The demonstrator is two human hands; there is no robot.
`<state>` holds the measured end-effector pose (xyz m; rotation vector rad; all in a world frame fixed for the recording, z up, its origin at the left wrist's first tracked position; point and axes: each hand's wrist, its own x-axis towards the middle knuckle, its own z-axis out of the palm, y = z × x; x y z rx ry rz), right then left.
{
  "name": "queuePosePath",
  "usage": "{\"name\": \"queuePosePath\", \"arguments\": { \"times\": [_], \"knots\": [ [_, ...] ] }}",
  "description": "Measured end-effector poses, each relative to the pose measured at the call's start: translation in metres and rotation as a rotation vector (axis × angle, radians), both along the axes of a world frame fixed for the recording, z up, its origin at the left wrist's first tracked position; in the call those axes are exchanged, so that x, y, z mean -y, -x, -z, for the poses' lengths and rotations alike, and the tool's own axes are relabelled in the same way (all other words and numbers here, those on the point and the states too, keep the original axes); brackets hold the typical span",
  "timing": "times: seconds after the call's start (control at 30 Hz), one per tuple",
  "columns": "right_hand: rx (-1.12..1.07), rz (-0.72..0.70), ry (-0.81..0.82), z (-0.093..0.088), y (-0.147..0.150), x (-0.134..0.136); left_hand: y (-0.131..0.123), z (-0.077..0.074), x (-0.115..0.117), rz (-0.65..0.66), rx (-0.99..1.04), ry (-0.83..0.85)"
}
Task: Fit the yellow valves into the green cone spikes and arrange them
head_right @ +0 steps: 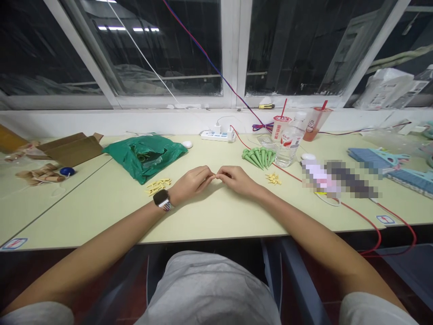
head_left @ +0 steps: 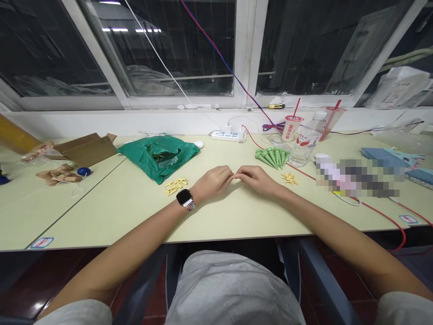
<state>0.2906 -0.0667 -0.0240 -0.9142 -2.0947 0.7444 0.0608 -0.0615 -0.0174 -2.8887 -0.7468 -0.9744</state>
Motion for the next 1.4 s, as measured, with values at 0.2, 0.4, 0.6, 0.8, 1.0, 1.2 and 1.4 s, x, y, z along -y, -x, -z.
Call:
{"name": "queuePosePath", "arguments": {
  "times": [0.2, 0.4, 0.6, 0.8, 1.0, 1.2, 1.4],
  "knots": [
    [0.074, -0.053, -0.218, 0.006, 0.0009, 0.0026, -0.0009, 0.0003, -0.0006, -0.056, 0.167, 0.371],
    [0.193, -0.054, -0.418, 0.0079, 0.0022, 0.0049, -0.0034, 0.0037, -0.006, -0.028, 0.272, 0.795],
    [0.194, 0.038, -0.483, 0.0074, 0.0002, 0.0042, -0.0045, 0.0008, -0.0011, -0.088, 0.261, 0.731],
    [0.208, 0.06, -0.524, 0.0098, 0.0002, 0.0039, -0.0019, 0.0006, 0.0003, -0.056, 0.23, 0.629],
    [0.227, 0.089, -0.533, 0.0098, 0.0007, 0.0043, -0.0013, 0.0003, -0.0006, -0.062, 0.236, 0.629],
    [0.235, 0.127, -0.519, 0.01, 0.0002, 0.004, -0.0017, 0.0037, -0.0026, -0.003, 0.305, 0.633],
    [0.246, 0.12, -0.513, 0.0079, 0.0011, 0.0056, -0.0011, 0.0037, -0.0038, -0.07, 0.306, 0.63]
  ]
}}
